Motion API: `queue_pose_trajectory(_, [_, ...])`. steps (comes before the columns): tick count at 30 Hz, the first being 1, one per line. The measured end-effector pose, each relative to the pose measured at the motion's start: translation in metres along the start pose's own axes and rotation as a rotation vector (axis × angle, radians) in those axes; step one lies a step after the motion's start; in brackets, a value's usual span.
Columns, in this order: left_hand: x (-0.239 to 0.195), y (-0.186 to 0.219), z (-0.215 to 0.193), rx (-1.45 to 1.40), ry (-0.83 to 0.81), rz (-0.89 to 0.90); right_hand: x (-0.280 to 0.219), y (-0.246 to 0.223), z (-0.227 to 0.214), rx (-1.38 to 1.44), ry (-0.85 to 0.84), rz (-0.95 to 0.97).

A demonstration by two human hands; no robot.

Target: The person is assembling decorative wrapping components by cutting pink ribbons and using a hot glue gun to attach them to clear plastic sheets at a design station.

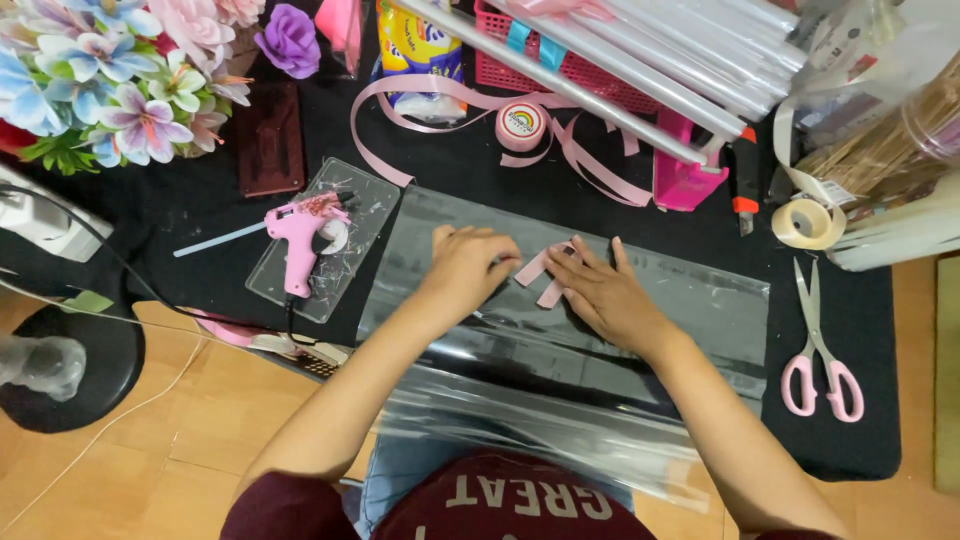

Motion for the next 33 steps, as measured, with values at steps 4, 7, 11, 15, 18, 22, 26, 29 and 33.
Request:
queue_pose_trajectory(4, [0.004,0.021,0.022,0.010,-0.054,0.042,0.001,0.002,-0.006,0.103,-0.035,0.042])
queue_pose_trajectory(7, [-0.016,0.055,0.032,0.169,0.218,0.199,0.001,0.005,-0.010,0.254,-0.034,0.071])
queue_pose_trajectory(11, [-0.035,0.085,0.054,0.416,0.477,0.362,0.002,0.014,-0.013,0.423,-0.004,0.120])
queue_pose_trajectory(15, [-0.033,0.085,0.084,0.630,0.537,0.357,0.008,0.017,-0.025,0.363,0.041,0.087])
queue_pose_trajectory(18, [-0.022,0.086,0.095,0.694,0.531,0.337,0.024,0.019,-0.035,0.191,0.117,0.010])
queue_pose_trajectory(22, [-0.014,0.093,0.089,0.738,0.525,0.320,0.054,0.024,-0.038,0.121,0.045,-0.041])
queue_pose_trajectory(26, [-0.010,0.080,0.115,0.685,0.496,0.349,0.080,0.019,-0.043,0.083,-0.090,-0.069])
queue_pose_trajectory(29, [-0.012,0.079,0.121,0.701,0.462,0.361,0.090,0.019,-0.039,0.019,-0.206,-0.052])
queue_pose_trajectory(33, [-0.015,0.082,0.119,0.747,0.442,0.383,0.095,0.024,-0.033,-0.125,-0.329,0.019])
Point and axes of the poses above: each hand's wrist, its own x-axis towards the middle knuckle, its own z-axis out of the palm, y = z × x, the point moved 2 cm from there along x, towards the middle knuckle, and after that the axes turned 3 degrees about -x, right-handed, at the moved point
